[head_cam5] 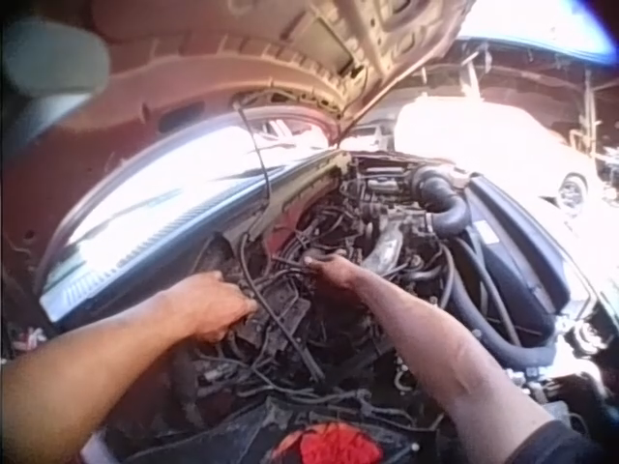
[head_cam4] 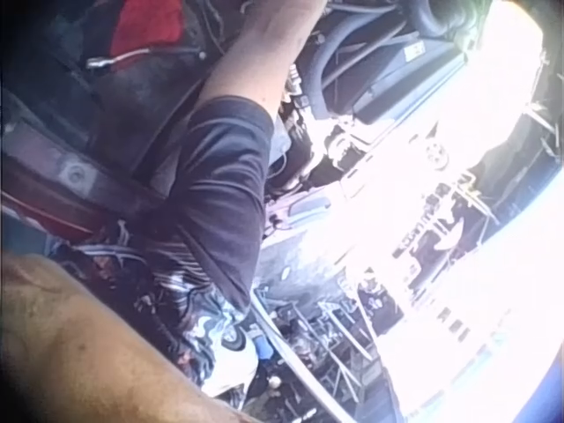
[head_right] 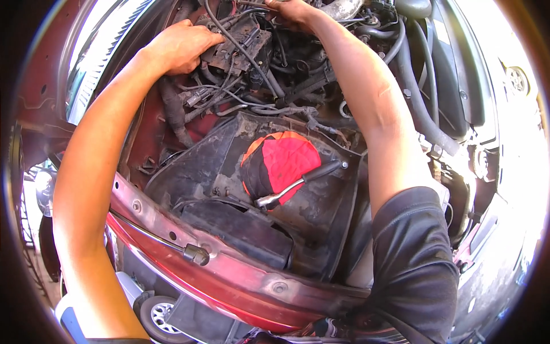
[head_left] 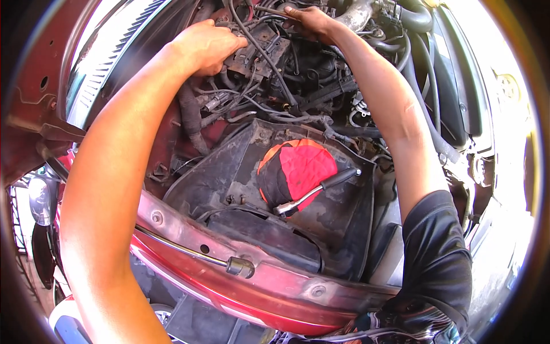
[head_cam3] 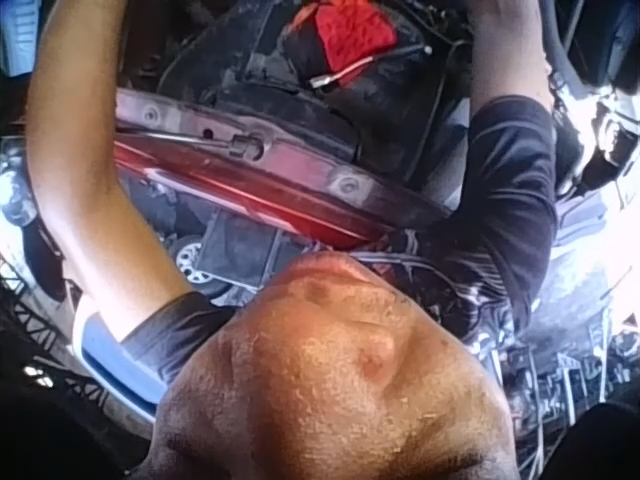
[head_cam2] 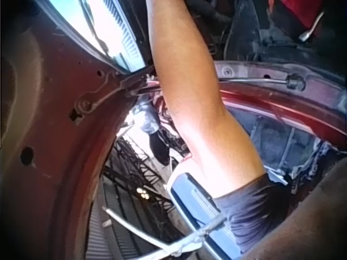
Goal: Repair and adjust components within the engine bay of a vehicle.
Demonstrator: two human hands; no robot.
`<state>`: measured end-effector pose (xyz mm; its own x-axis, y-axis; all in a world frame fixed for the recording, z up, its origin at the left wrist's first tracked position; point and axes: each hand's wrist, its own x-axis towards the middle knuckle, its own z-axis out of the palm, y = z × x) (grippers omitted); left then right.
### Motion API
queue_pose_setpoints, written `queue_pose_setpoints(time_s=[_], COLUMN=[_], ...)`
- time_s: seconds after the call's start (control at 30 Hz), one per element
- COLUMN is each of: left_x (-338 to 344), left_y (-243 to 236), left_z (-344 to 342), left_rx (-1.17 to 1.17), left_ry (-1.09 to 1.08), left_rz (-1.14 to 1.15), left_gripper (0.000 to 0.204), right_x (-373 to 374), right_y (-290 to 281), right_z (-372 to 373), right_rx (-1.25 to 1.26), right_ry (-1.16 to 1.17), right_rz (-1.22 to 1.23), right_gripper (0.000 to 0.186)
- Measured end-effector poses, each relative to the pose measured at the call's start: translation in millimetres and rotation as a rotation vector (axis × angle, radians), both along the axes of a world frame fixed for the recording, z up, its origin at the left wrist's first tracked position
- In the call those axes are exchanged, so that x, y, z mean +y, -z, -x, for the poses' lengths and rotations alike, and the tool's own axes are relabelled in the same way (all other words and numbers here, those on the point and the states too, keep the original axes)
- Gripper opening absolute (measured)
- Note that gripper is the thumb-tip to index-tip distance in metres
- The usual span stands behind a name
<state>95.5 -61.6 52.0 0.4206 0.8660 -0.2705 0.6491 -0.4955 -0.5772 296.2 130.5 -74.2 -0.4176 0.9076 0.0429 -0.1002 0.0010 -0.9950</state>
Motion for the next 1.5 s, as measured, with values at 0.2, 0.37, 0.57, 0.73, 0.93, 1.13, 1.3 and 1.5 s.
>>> queue_pose_setpoints(time_s=[0.2,0.37,0.57,0.73,0.93,1.13,1.3,1.5], left_x=[1.0,2.6,0.5,1.1,-2.0,-1.8,-0.5,-2.2], left_y=[-0.1,1.6,1.2,-1.2,-3.7,-2.7,-3.6,-4.5], left_z=[3.5,7.0,4.9,-2.3,-2.4,-1.2,-6.1,-7.0], left_rx=[-0.008,-0.022,-0.03,0.025,-0.015,-0.032,-0.006,0.002], left_ry=[0.022,0.028,0.04,-0.026,-0.001,-0.015,-0.055,-0.047], left_rz=[0.017,0.016,-0.011,0.036,0.033,0.027,0.042,0.044], left_gripper=[0.061,0.06,0.057,0.057,0.054,0.054,0.054,0.055], right_x=[10.3,-7.7,-11.9,6.6,3.7,-16.7,-17.4,-2.7], right_y=[2.6,-2.7,1.7,4.2,7.7,-1.4,1.9,5.9], right_z=[-5.9,-19.8,-7.5,-12.2,-8.9,-13.6,-5.1,-2.7], right_rx=[-0.618,-1.039,-0.719,-0.421,-0.791,-1.039,-0.552,-0.526], right_ry=[0.166,0.307,0.254,-0.086,0.211,0.366,0.136,0.112], right_rz=[-0.693,-1.224,-0.942,-0.094,-1.054,-1.259,-0.608,-0.596], right_gripper=[0.04,0.033,0.03,0.05,0.046,0.04,0.065,0.05])
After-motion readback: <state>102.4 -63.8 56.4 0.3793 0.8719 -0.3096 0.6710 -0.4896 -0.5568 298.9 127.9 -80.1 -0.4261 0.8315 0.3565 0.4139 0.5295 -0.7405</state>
